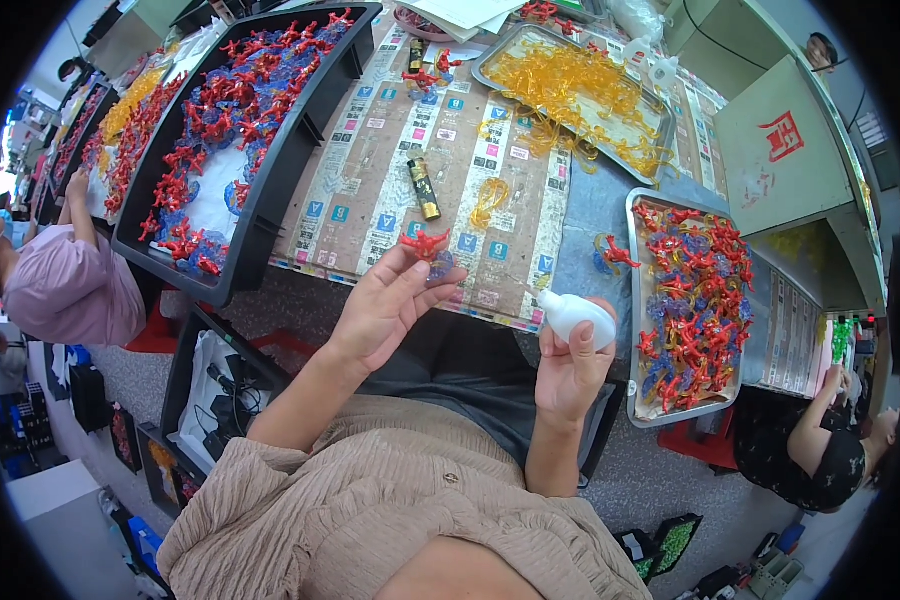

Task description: The person assembles toy figurines by attaching plastic effect pieces onto figurines by hand, applying glue from a squeeze bottle, and placing the assembled figures onto a tray.

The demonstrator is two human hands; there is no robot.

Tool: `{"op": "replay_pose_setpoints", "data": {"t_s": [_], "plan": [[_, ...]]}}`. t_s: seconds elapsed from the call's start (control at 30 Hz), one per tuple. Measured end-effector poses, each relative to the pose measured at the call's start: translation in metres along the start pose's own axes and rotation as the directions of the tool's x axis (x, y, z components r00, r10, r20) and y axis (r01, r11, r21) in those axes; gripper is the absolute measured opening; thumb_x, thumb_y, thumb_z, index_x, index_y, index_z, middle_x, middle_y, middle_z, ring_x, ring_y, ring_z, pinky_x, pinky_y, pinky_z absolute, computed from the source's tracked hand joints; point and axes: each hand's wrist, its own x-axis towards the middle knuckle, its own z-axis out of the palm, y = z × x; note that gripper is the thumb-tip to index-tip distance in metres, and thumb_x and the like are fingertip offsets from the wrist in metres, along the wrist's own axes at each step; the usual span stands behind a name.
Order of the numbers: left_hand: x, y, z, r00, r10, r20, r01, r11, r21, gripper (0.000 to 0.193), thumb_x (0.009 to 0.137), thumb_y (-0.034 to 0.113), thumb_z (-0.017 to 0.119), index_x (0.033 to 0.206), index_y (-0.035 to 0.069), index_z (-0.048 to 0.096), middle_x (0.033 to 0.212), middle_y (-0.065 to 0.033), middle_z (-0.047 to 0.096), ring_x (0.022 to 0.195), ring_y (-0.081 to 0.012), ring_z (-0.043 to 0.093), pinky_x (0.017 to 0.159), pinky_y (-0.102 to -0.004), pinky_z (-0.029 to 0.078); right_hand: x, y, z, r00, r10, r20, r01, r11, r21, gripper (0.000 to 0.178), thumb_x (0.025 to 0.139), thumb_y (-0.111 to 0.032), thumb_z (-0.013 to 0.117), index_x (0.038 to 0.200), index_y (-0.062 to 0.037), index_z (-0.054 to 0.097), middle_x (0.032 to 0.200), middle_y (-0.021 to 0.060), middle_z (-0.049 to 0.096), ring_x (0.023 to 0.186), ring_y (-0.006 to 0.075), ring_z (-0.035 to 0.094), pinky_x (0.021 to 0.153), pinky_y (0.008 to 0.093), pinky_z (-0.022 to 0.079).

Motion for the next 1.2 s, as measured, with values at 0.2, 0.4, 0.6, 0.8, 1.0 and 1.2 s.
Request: {"op": "replay_pose_setpoints", "data": {"t_s": [0.2, 0.4, 0.6, 0.8, 1.0, 1.2], "plan": [[-0.005, -0.003, 0.005, 1.0, -0.018, -0.002, 0.018, 0.995, 0.097, 0.038, 0.097, 0.009, 0.048, 0.133, -0.001, 0.043, 0.127, -0.011, 0.053, 0.112, -0.023, 0.057, 0.093, -0.0301, 0.05, -0.003, 0.001, 0.004, 1.0, -0.001, 0.006, 0.001, 1.0, -0.016, 0.036, 0.086, -0.025, 0.068, 0.11, -0.0044, 0.051, 0.08, 0.0013, 0.052, 0.062, 0.007, 0.043, 0.052, 0.0234, 0.036], [-0.01, -0.005, 0.012, 1.0, -0.028, 0.011, 0.026, 0.985, 0.17, 0.039, 0.094, 0.006, 0.053, 0.132, 0.0, 0.045, 0.129, -0.0117, 0.052, 0.112, -0.0225, 0.058, 0.092, -0.0286, 0.051, -0.006, 0.005, -0.001, 1.0, -0.017, -0.018, 0.017, 1.0, -0.007, 0.041, 0.081, -0.018, 0.074, 0.109, -0.0008, 0.05, 0.094, 0.0088, 0.056, 0.067, 0.0137, 0.054, 0.051, 0.0251, 0.042], [-0.013, -0.006, 0.013, 0.998, -0.003, 0.056, -0.01, 0.975, 0.221, 0.043, 0.088, 0.0, 0.059, 0.13, -0.001, 0.047, 0.126, -0.012, 0.053, 0.105, -0.021, 0.062, 0.091, -0.0279, 0.051, -0.011, 0.008, 0.003, 0.999, -0.047, -0.014, 0.046, 0.997, -0.062, 0.039, 0.08, -0.016, 0.074, 0.109, -0.0011, 0.051, 0.093, 0.0082, 0.056, 0.067, 0.0136, 0.055, 0.051, 0.0253, 0.043], [-0.013, -0.016, 0.004, 0.987, 0.122, 0.106, -0.15, 0.934, 0.325, 0.046, 0.084, -0.001, 0.065, 0.127, -0.003, 0.048, 0.117, -0.011, 0.057, 0.099, -0.0203, 0.063, 0.089, -0.0278, 0.052, -0.015, 0.008, 0.002, 0.999, -0.045, 0.007, 0.046, 0.988, -0.145, 0.041, 0.078, -0.016, 0.077, 0.108, -0.0018, 0.052, 0.095, 0.0074, 0.056, 0.069, 0.0125, 0.056, 0.051, 0.0246, 0.045], [-0.017, -0.007, 0.009, 0.998, -0.02, 0.056, 0.008, 0.979, 0.205, 0.048, 0.084, 0.008, 0.067, 0.127, -0.003, 0.048, 0.116, -0.0113, 0.058, 0.097, -0.0213, 0.064, 0.085, -0.0282, 0.054, -0.018, 0.009, -0.002, 0.989, -0.143, 0.033, 0.146, 0.93, -0.338, 0.039, 0.075, -0.018, 0.08, 0.102, -0.0007, 0.057, 0.094, 0.0056, 0.056, 0.081, 0.013, 0.056, 0.068, 0.0245, 0.046], [-0.017, -0.01, 0.007, 0.995, -0.08, 0.058, 0.069, 0.984, 0.161, 0.054, 0.084, 0.022, 0.068, 0.128, -0.003, 0.047, 0.121, -0.0118, 0.057, 0.097, -0.0231, 0.065, 0.081, -0.0285, 0.056, -0.019, 0.006, 0.002, 0.98, -0.185, 0.066, 0.196, 0.885, -0.423, 0.038, 0.073, -0.019, 0.082, 0.099, -0.0012, 0.06, 0.092, 0.0052, 0.055, 0.082, 0.0128, 0.054, 0.072, 0.0244, 0.044]]}}
